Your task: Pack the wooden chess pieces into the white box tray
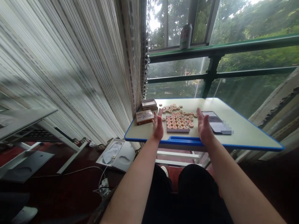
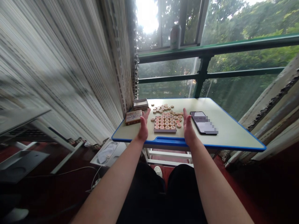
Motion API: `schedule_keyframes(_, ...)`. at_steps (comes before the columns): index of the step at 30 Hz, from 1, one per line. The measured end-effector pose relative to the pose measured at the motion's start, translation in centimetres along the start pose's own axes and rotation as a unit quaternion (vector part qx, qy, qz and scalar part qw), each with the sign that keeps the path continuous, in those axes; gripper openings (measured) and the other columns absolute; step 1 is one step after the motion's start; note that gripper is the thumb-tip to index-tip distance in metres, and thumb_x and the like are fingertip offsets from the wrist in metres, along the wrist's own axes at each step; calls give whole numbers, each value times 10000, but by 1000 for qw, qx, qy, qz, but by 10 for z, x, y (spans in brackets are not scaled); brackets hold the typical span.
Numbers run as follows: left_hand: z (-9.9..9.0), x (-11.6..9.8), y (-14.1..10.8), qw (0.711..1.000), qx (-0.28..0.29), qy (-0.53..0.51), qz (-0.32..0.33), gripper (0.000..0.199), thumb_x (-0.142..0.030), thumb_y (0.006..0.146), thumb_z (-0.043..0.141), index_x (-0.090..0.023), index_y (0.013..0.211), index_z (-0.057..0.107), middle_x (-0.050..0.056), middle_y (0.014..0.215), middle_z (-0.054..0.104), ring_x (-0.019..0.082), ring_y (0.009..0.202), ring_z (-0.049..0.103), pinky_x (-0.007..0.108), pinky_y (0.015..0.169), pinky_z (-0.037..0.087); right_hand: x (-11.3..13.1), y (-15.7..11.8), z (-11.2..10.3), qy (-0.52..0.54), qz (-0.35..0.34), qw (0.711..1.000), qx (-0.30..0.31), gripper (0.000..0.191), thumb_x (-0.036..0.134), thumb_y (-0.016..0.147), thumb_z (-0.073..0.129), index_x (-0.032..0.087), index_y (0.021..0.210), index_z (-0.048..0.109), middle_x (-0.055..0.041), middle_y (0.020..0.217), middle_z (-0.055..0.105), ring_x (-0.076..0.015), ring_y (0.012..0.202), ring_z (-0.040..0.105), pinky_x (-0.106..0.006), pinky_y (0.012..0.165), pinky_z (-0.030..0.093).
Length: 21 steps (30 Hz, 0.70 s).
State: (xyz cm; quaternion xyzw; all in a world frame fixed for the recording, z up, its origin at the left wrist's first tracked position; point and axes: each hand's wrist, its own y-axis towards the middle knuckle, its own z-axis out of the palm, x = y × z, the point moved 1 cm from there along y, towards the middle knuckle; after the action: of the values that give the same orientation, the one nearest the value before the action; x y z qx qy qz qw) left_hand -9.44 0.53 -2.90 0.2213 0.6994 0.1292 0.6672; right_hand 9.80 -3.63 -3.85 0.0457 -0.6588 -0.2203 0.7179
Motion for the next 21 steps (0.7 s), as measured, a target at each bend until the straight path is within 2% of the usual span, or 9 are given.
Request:
schedule_keyframes(2, -2, -2, 1, 1000, 3, 3, 4, 663, -648, 863, 99, -332, 1329, 448, -52, 1484, 304, 161, 1412, -65, 365, 1142, -88, 5, 5, 6, 8, 4, 1000, 1, 823, 780, 753, 34, 364, 1431, 246, 52, 1542, 118, -195, 1410, 5, -482, 1114, 1)
schedule_keyframes(5, -11, -7, 10, 1000, -24, -15, 1, 646, -615, 877, 63, -343, 1365, 387, -63, 1507, 242, 158, 1405, -100, 391, 1131, -113, 20, 15, 19, 11, 24, 1000, 5, 903, 775, 721, -80, 322, 1458, 179, 12, 1547, 90, -240, 1408, 18, -558, 1084, 97)
schedule_keyframes(9, -31, -18, 30, 998, -58, -29, 0, 679, -602, 874, 15, -334, 1332, 440, -53, 1472, 329, 151, 1409, -65, 396, 1133, -101, 45, 25, 45, 6, -27, 998, 59, 982, 779, 660, -171, 283, 1476, 61, 1, 1549, 80, -229, 1407, 40, -529, 1081, 151)
schedule_keyframes(12, -47, -26, 40, 997, -67, -29, 9, 699, -607, 868, 9, -334, 1288, 496, -47, 1436, 394, 152, 1411, -31, 382, 1136, -89, 54, 27, 70, 68, -47, 991, 103, 942, 767, 700, -140, 278, 1472, 91, -6, 1541, 138, -212, 1404, 95, -507, 1079, 164)
schedule_keyframes(17, -66, -21, 37, 997, -62, -38, 2, 712, -615, 851, -11, -361, 1305, 474, -50, 1444, 381, 163, 1411, -10, 404, 1139, -74, 48, 32, 123, 167, -31, 977, 129, 886, 748, 769, -47, 258, 1449, 242, -51, 1522, 211, -245, 1396, 140, -547, 1070, 130)
schedule_keyframes(19, -71, -13, 32, 998, -63, -27, -8, 667, -615, 851, 5, -403, 1338, 409, -86, 1480, 302, 155, 1405, -57, 416, 1126, -115, 40, 37, 145, 169, -13, 979, 113, 887, 758, 769, -16, 253, 1439, 273, -61, 1516, 228, -257, 1397, 134, -558, 1071, 118)
schedule_keyframes(21, -76, -6, 29, 997, -76, -13, -13, 628, -613, 860, 46, -417, 1329, 416, -97, 1490, 274, 151, 1404, -59, 410, 1131, -103, 30, 41, 166, 151, 5, 982, 109, 902, 773, 751, -22, 266, 1447, 244, -44, 1527, 191, -250, 1404, 93, -552, 1076, 122)
